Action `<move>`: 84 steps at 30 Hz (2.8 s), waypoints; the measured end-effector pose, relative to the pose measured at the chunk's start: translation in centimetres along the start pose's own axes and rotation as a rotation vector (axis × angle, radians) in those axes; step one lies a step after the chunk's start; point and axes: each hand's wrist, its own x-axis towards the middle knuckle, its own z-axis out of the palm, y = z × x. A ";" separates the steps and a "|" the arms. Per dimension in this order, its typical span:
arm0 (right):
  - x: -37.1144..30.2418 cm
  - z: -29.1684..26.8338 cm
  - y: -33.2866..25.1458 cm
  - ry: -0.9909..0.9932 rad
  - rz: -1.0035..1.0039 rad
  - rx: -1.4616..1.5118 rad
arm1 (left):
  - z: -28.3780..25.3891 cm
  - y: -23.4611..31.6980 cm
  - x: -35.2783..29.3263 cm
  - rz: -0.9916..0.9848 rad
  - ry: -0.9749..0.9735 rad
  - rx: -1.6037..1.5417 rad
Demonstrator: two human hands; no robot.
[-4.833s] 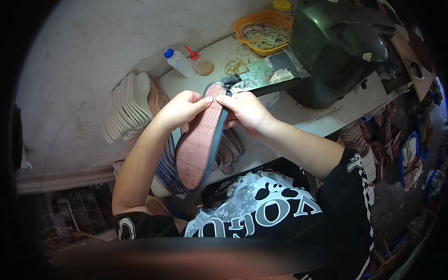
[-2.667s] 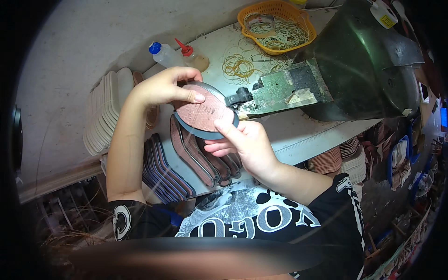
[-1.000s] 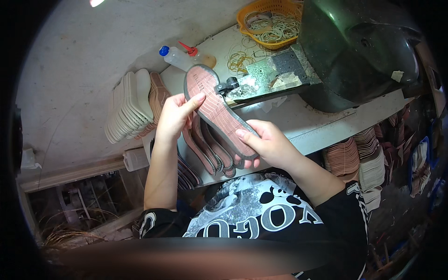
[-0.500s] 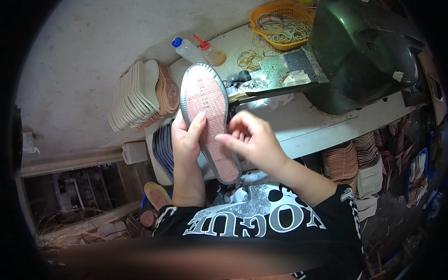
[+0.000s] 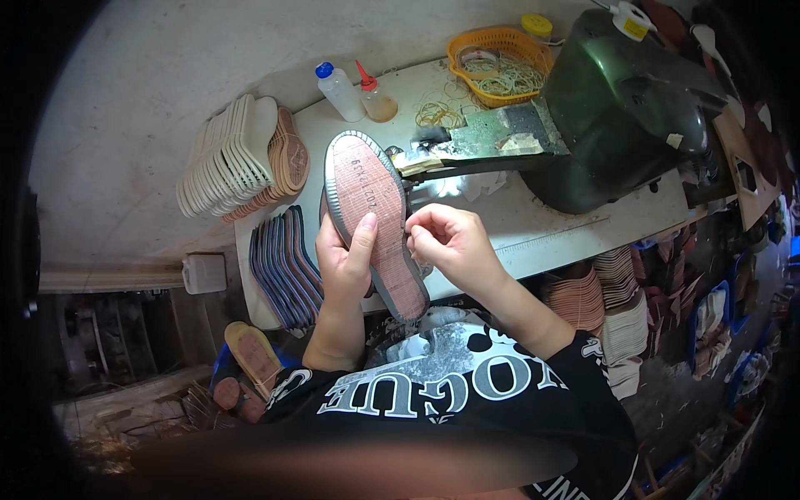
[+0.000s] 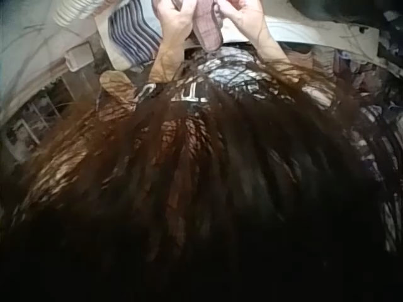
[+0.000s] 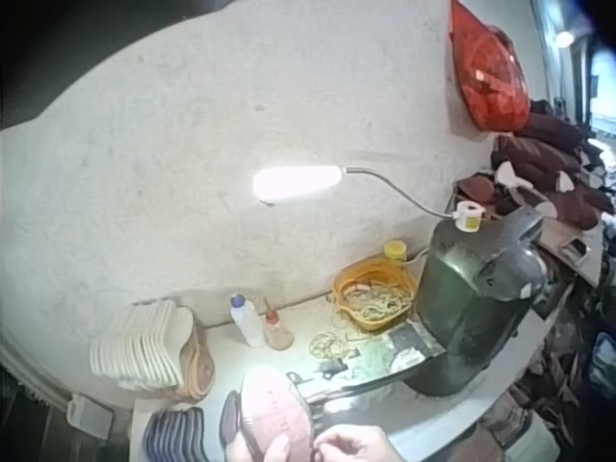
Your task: Manually applying trim or piping to the edges of shoe insoles or soles.
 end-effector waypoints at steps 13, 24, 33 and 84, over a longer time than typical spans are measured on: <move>-0.6 -0.7 1.0 -0.247 0.090 -0.077 | -0.5 -1.9 3.8 -0.110 0.111 -0.290; -1.7 -0.5 -0.7 -0.015 0.200 0.147 | 1.2 -8.2 10.7 0.000 0.097 0.362; 1.9 1.1 -0.1 -0.178 0.203 0.097 | -2.5 -4.6 12.2 0.084 0.008 0.432; 3.7 -0.2 1.5 -0.353 0.055 0.234 | -1.0 -0.4 1.1 -0.210 0.022 -0.489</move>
